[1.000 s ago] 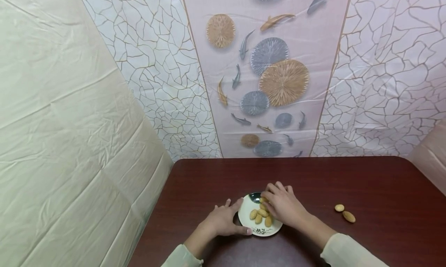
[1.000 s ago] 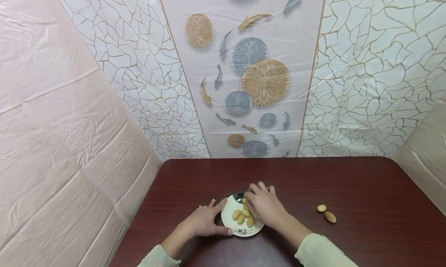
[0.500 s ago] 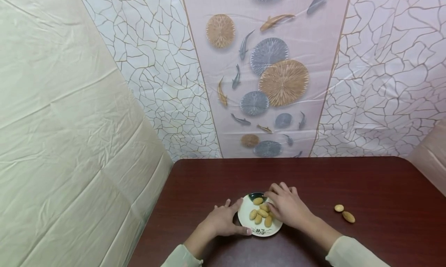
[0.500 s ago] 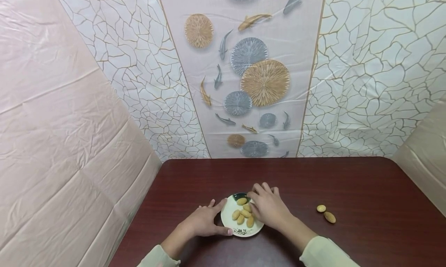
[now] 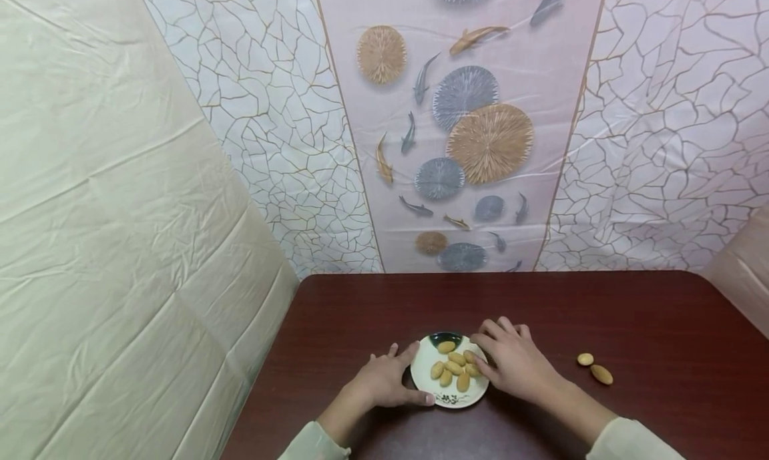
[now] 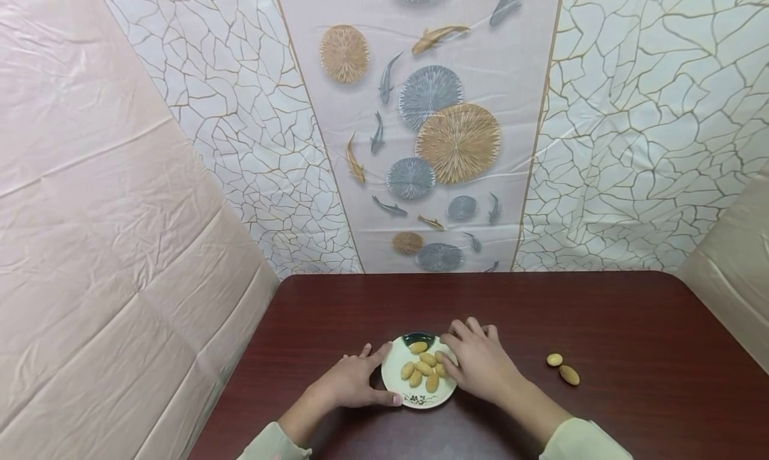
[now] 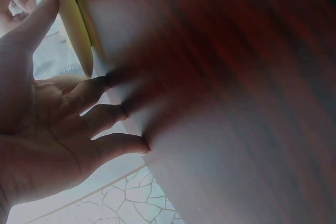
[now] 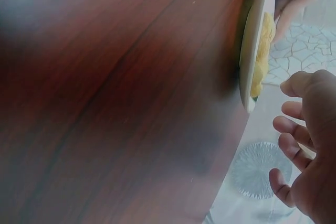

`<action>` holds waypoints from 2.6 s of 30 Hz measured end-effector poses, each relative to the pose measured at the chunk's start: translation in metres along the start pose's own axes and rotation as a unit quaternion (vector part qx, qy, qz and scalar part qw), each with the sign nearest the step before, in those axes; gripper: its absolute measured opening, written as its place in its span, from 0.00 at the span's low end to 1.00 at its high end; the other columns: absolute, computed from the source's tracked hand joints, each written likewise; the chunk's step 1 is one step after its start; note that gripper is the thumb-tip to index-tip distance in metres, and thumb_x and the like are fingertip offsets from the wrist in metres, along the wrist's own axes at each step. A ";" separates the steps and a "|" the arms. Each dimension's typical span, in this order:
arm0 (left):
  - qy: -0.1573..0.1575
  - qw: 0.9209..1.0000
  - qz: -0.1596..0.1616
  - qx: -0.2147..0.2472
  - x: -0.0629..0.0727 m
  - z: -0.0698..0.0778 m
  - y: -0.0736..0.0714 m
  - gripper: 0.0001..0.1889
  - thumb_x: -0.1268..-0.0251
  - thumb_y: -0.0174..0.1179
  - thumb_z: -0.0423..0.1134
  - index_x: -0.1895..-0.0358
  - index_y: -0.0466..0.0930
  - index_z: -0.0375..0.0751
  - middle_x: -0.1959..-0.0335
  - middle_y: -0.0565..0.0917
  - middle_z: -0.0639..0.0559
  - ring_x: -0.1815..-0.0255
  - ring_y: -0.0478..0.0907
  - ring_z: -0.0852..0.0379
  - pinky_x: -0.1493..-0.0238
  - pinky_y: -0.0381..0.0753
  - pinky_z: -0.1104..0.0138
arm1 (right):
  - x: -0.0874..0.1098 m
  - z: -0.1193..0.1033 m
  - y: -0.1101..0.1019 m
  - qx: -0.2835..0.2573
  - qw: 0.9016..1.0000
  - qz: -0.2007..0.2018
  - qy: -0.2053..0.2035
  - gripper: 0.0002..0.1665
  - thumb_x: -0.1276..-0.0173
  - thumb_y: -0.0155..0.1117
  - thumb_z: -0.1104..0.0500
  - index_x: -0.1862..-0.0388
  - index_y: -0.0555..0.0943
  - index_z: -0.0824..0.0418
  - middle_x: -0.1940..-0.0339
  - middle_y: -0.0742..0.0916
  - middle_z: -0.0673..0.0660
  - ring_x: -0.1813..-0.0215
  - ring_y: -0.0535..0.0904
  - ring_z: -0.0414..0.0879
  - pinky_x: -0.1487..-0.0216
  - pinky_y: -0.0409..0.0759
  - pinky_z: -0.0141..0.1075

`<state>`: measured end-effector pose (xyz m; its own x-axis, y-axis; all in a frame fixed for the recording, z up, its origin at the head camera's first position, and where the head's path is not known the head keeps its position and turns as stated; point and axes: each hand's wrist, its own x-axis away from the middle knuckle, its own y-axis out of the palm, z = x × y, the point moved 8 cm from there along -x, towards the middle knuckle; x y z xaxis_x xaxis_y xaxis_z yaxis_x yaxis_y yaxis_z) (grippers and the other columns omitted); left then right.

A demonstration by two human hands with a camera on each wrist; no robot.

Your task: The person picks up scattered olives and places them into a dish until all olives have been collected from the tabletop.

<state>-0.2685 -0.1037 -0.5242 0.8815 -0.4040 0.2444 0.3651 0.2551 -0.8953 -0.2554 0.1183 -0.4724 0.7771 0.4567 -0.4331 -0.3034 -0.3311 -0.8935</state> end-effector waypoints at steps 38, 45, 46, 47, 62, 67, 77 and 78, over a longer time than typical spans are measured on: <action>-0.004 1.000 -0.001 0.007 -0.001 -0.002 0.002 0.61 0.41 0.77 0.71 0.09 0.57 0.50 0.16 0.71 0.33 0.10 0.60 0.32 0.16 0.62 0.28 | 0.096 0.138 -0.020 0.095 0.972 -0.082 0.200 0.22 0.35 0.80 0.50 0.47 0.88 0.60 0.48 0.87 0.68 0.45 0.76 0.72 0.62 0.73 0.74; -0.004 1.000 0.001 0.004 -0.001 -0.003 0.003 0.61 0.41 0.77 0.71 0.09 0.57 0.51 0.16 0.71 0.32 0.10 0.61 0.32 0.16 0.63 0.28 | 0.095 0.133 -0.023 0.093 0.977 -0.053 0.187 0.11 0.36 0.77 0.57 0.56 0.88 0.56 0.55 0.87 0.64 0.49 0.79 0.68 0.65 0.74 0.70; -0.004 1.000 0.001 0.004 -0.001 -0.003 0.003 0.61 0.41 0.77 0.71 0.09 0.57 0.51 0.16 0.71 0.32 0.10 0.61 0.32 0.16 0.63 0.29 | 0.095 0.132 -0.023 0.093 0.977 -0.051 0.186 0.10 0.36 0.77 0.58 0.56 0.88 0.56 0.55 0.87 0.64 0.49 0.79 0.68 0.65 0.74 0.70; -0.003 1.000 0.001 0.004 -0.001 -0.003 0.003 0.61 0.41 0.77 0.71 0.09 0.57 0.51 0.16 0.71 0.32 0.10 0.61 0.32 0.16 0.63 0.29 | 0.095 0.131 -0.023 0.094 0.977 -0.049 0.184 0.10 0.36 0.78 0.58 0.56 0.88 0.55 0.55 0.87 0.64 0.49 0.79 0.68 0.65 0.74 0.69; -0.007 1.000 -0.004 0.005 0.000 0.001 0.002 0.61 0.41 0.77 0.71 0.09 0.57 0.51 0.16 0.70 0.31 0.11 0.61 0.32 0.16 0.63 0.29 | 0.079 0.108 -0.026 0.081 0.985 -0.023 0.153 0.16 0.40 0.84 0.54 0.53 0.90 0.53 0.52 0.87 0.60 0.47 0.80 0.66 0.61 0.77 0.68; -0.007 1.000 -0.004 0.002 0.000 0.001 0.001 0.61 0.41 0.77 0.71 0.09 0.57 0.51 0.15 0.69 0.31 0.11 0.61 0.32 0.16 0.64 0.29 | 0.069 0.094 -0.026 0.068 0.989 -0.011 0.133 0.15 0.40 0.85 0.54 0.55 0.90 0.49 0.55 0.86 0.56 0.48 0.80 0.62 0.59 0.77 0.66; -0.006 1.000 -0.006 0.002 0.000 0.001 0.002 0.61 0.40 0.77 0.71 0.09 0.57 0.51 0.15 0.70 0.32 0.10 0.61 0.33 0.16 0.64 0.30 | 0.049 0.059 -0.027 0.027 0.998 0.055 0.024 0.18 0.44 0.87 0.55 0.57 0.89 0.42 0.61 0.80 0.41 0.56 0.72 0.44 0.61 0.66 0.46; -0.007 1.000 -0.007 0.002 0.000 0.001 0.002 0.61 0.40 0.77 0.71 0.09 0.57 0.51 0.15 0.70 0.32 0.10 0.61 0.33 0.15 0.63 0.30 | 0.047 0.055 -0.027 0.020 0.998 0.056 0.014 0.18 0.43 0.88 0.55 0.57 0.89 0.41 0.60 0.80 0.41 0.56 0.72 0.44 0.61 0.66 0.45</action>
<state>-0.2681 -0.1025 -0.5257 0.8803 -0.3955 0.2618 0.3784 0.2529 -0.8904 -0.2408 0.1938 -0.4755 0.7521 0.3944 -0.5281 -0.4115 -0.3448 -0.8437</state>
